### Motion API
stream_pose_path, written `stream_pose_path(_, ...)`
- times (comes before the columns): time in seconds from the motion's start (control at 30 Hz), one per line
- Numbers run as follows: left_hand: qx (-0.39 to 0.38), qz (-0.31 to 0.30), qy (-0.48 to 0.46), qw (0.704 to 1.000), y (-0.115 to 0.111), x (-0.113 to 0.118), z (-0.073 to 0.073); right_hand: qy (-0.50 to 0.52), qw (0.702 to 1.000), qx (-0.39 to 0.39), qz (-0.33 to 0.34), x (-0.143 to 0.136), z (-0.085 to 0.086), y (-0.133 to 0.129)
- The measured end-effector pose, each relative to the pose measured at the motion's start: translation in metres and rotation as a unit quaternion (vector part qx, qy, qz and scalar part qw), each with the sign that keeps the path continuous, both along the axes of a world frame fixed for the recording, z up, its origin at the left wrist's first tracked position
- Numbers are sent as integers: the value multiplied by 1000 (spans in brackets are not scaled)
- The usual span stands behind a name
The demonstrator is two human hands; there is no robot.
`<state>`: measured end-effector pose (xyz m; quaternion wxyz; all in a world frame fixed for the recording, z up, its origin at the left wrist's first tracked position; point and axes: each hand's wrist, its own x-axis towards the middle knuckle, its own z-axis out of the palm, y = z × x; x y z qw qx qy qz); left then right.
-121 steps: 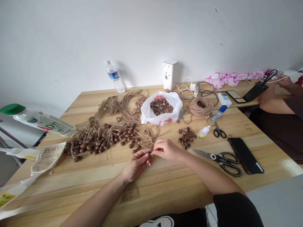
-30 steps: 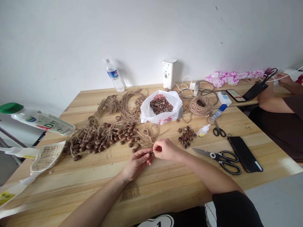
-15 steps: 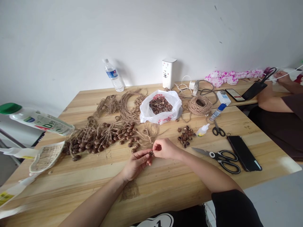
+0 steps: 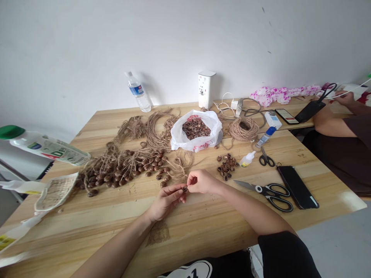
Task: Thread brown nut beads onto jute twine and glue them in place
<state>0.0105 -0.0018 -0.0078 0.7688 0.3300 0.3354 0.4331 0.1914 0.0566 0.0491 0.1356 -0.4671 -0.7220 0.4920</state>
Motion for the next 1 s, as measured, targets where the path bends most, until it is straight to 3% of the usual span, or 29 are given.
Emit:
stream_pose_path(0.37, 4, -1, 21, 1000, 0, 0, 2, -8, 1000, 16, 6, 1, -5, 0)
stream_pose_path(0.6, -4, 2, 29, 1000, -1, -1, 2, -9, 1000, 15, 2, 1, 0, -1)
stream_pose_path(1.0, -11, -4, -9, 1000, -2, 1, 5, 25, 997, -77, -5, 4, 0, 3)
